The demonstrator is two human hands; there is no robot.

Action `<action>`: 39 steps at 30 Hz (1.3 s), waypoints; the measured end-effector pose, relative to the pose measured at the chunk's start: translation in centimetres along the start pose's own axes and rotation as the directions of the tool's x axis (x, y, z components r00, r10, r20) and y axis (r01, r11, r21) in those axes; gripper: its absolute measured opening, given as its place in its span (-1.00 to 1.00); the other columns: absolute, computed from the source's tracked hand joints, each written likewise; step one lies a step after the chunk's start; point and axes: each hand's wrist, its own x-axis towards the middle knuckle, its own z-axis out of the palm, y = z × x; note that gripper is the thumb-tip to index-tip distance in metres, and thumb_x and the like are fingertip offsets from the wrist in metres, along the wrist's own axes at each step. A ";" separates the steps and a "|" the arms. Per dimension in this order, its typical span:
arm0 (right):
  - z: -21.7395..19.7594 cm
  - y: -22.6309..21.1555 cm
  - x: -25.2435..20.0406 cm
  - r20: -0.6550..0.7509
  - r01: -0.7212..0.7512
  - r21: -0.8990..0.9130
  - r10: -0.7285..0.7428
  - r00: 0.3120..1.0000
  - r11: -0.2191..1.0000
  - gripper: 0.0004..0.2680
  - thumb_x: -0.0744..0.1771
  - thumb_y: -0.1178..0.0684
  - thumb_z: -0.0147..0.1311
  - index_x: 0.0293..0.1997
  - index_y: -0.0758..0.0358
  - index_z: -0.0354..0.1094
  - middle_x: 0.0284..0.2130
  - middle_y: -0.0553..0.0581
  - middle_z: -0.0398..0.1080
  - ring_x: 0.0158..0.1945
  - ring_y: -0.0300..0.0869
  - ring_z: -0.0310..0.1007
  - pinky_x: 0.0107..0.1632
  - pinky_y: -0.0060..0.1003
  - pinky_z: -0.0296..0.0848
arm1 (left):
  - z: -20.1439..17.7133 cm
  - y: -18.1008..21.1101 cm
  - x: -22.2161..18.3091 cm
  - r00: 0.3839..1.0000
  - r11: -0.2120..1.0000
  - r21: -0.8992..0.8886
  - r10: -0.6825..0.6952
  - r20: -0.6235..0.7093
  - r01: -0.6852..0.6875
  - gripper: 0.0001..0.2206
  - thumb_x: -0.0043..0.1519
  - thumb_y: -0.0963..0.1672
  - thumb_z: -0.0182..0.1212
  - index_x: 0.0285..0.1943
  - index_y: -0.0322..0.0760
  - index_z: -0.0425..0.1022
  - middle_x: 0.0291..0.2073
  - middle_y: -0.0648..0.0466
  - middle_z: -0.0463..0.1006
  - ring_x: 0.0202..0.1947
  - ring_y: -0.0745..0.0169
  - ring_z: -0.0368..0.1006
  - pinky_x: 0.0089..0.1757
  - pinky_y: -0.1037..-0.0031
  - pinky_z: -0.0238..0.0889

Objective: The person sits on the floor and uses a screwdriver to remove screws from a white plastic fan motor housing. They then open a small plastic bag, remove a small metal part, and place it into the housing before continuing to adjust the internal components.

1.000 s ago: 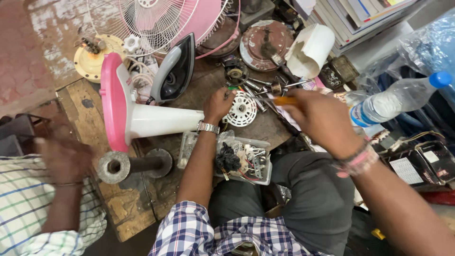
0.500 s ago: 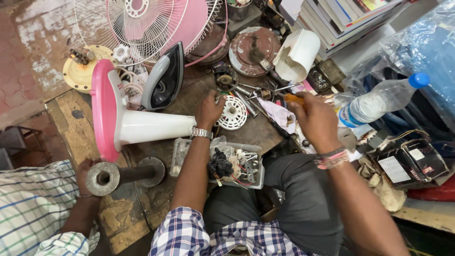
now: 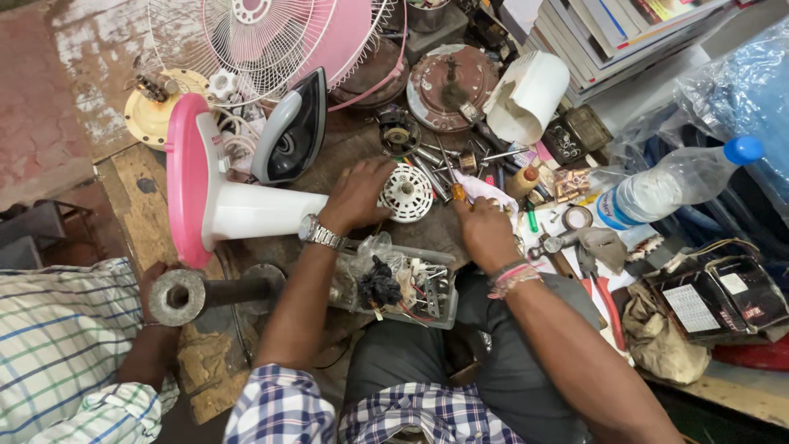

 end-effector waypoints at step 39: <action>-5.1 -0.6 1.9 0.024 -0.187 0.400 0.193 0.981 0.897 -0.80 0.27 0.07 0.21 -0.05 0.19 0.52 -0.09 0.21 0.47 -0.08 0.17 0.47 -0.03 0.04 0.43 | 3.8 -9.5 6.4 0.915 0.700 -0.590 -0.300 0.269 0.403 -0.54 0.19 0.12 0.32 -0.42 -0.37 0.52 -0.57 0.14 0.42 -0.52 0.37 0.20 -0.43 0.34 0.11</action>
